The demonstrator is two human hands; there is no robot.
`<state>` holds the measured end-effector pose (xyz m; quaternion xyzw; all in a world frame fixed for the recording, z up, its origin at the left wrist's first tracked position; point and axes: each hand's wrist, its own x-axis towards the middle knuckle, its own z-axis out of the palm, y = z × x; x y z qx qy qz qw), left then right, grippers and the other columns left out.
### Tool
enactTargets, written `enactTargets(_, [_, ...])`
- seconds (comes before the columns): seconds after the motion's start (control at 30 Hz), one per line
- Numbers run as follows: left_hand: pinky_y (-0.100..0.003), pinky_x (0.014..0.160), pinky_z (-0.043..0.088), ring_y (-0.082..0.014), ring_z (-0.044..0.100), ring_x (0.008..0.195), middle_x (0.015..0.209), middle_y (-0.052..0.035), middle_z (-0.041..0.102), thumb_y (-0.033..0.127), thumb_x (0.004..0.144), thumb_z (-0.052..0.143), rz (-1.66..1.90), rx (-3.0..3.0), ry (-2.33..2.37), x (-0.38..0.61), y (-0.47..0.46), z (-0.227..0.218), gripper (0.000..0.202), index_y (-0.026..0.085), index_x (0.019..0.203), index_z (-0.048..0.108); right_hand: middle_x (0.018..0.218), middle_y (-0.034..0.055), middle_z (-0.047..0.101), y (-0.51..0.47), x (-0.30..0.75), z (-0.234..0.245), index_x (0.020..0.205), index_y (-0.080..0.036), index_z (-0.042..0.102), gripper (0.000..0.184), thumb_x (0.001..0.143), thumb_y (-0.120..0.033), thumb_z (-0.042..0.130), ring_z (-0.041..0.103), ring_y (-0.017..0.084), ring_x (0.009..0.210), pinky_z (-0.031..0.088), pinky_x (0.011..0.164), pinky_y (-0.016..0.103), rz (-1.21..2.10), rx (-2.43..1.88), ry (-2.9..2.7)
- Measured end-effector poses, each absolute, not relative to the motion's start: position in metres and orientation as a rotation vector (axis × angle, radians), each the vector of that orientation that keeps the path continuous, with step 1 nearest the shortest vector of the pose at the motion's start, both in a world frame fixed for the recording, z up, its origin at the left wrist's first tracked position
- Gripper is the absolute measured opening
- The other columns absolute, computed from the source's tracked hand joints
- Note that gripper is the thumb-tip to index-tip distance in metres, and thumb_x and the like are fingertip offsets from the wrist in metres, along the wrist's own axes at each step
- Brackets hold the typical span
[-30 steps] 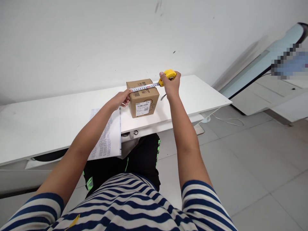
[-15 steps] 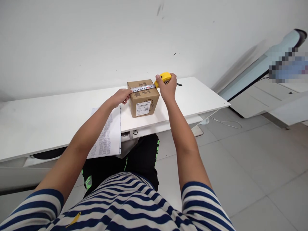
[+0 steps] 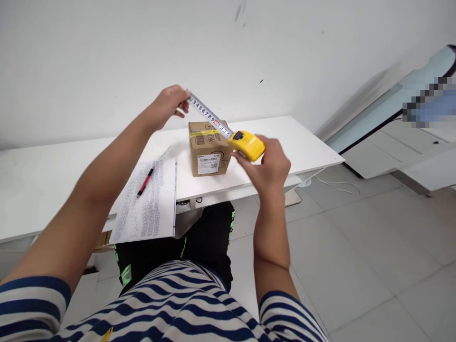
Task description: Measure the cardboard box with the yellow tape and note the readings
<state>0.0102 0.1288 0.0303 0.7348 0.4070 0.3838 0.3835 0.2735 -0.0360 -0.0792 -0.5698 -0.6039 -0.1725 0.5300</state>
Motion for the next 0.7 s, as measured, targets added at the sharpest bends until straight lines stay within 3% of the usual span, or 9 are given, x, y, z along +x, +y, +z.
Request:
enactTargets(0.13, [-0.038,0.094,0.051,-0.0235,0.071,0.105,0.107,-0.0121,0.074,0.038,0.103,0.046,0.764,2.025,1.149,0.047,0.158,0.044,0.026,0.019,0.100,0.064,0.105,0.0115,0.076,-0.070,0.210,-0.087,0.124,-0.021,0.068,0.059,0.086,-0.066,0.069,0.074,0.026,0.088,0.063,0.076,0.040,-0.575,-1.455,-1.322])
enactTargets(0.3, [-0.041,0.104,0.047,-0.0310,0.066,0.124,0.135,-0.0225,0.070,0.038,0.106,0.035,0.448,2.312,1.499,0.074,0.165,0.003,0.041,0.012,0.121,0.064,0.119,0.0114,0.078,-0.053,0.167,-0.087,0.134,-0.025,0.066,0.051,0.093,-0.055,0.061,0.075,0.028,0.106,0.064,0.089,0.043,-0.382,-1.506,-1.259])
enactTargets(0.47, [-0.041,0.102,0.048,-0.0313,0.066,0.118,0.129,-0.0192,0.072,0.045,0.105,0.034,0.349,2.478,1.373,0.066,0.161,-0.013,0.046,0.015,0.116,0.068,0.123,0.0064,0.076,-0.033,0.165,-0.077,0.129,-0.034,0.068,0.042,0.090,-0.051,0.063,0.074,0.029,0.107,0.065,0.087,0.048,-0.161,-1.542,-1.279])
enactTargets(0.7, [-0.046,0.105,0.046,-0.0353,0.064,0.122,0.131,-0.0222,0.070,0.045,0.107,0.033,0.267,2.535,1.411,0.060,0.165,-0.015,0.051,0.012,0.129,0.065,0.132,0.0061,0.072,-0.025,0.166,-0.074,0.131,-0.034,0.062,0.042,0.091,-0.046,0.061,0.069,0.029,0.120,0.063,0.096,0.051,-0.070,-1.528,-1.300])
